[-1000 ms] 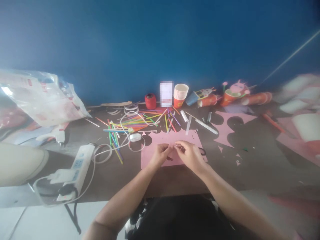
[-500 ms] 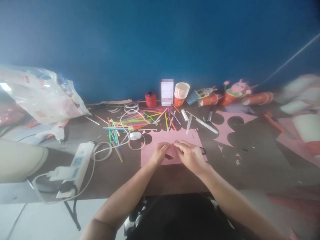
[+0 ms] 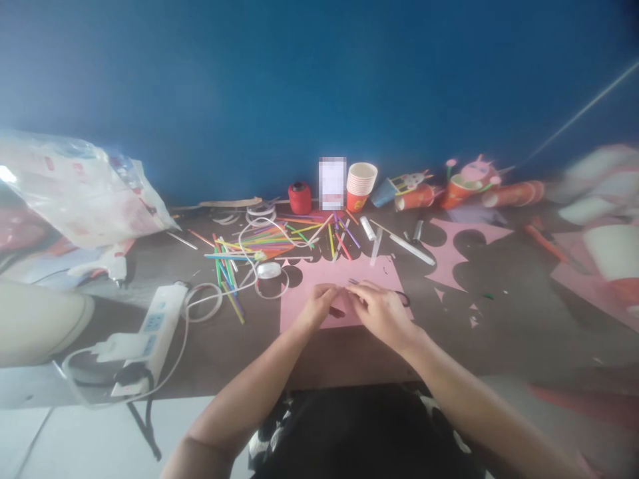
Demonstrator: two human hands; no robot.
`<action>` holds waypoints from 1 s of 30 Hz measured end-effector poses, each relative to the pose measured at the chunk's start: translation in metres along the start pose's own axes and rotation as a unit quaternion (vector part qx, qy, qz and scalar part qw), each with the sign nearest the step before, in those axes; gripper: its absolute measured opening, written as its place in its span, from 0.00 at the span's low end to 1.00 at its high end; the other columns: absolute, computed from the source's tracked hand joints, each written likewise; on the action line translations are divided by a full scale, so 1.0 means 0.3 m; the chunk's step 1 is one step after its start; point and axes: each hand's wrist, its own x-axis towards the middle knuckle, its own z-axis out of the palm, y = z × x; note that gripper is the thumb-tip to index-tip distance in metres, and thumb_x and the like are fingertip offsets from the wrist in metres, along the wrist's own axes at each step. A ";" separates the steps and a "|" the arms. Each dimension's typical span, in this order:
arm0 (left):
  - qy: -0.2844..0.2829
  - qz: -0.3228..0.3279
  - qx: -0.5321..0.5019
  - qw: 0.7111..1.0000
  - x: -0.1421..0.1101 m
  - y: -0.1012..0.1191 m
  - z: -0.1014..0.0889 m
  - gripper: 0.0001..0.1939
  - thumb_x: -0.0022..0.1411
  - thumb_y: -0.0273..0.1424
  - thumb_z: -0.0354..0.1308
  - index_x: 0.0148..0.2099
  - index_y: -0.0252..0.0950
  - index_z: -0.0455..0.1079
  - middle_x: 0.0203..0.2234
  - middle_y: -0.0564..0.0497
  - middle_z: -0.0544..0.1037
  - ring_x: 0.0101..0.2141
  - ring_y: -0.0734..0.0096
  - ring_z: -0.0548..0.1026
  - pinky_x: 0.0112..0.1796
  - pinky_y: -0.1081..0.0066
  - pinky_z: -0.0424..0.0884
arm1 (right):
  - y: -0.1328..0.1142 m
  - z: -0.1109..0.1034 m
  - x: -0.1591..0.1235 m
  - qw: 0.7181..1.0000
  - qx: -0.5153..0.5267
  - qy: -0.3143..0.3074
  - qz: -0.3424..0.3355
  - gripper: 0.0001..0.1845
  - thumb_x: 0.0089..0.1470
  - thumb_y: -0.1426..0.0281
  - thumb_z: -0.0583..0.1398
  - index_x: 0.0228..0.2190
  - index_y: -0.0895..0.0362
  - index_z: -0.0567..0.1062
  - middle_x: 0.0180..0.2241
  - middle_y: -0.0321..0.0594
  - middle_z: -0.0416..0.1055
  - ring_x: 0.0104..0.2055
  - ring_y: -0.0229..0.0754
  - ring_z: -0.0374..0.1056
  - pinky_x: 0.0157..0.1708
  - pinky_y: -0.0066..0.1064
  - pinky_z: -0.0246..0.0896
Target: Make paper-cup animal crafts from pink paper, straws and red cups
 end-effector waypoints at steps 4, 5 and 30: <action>-0.048 0.018 0.001 0.999 -0.007 0.017 -0.007 0.19 0.53 0.43 0.55 0.24 0.31 0.67 0.20 0.53 0.68 0.23 0.75 0.69 0.23 0.73 0.72 | 0.034 0.003 0.008 0.979 0.170 -0.005 0.110 0.11 0.56 0.67 0.55 0.37 0.57 0.75 0.34 0.40 0.76 0.33 0.40 0.70 0.34 0.30 0.64; -0.062 0.025 0.009 0.998 -0.009 0.021 -0.008 0.19 0.54 0.44 0.55 0.24 0.31 0.67 0.19 0.54 0.67 0.22 0.75 0.68 0.23 0.73 0.72 | 0.041 0.003 0.011 0.970 0.207 -0.018 0.127 0.12 0.56 0.65 0.54 0.35 0.57 0.76 0.31 0.40 0.75 0.30 0.39 0.70 0.32 0.29 0.64; -0.043 0.129 0.129 0.982 -0.012 0.022 -0.019 0.10 0.55 0.32 0.54 0.25 0.32 0.67 0.19 0.55 0.68 0.22 0.79 0.64 0.26 0.77 0.60 | 0.032 0.017 0.021 0.925 0.326 -0.074 0.183 0.08 0.48 0.67 0.57 0.22 0.59 0.69 0.20 0.32 0.64 0.22 0.34 0.60 0.24 0.25 0.55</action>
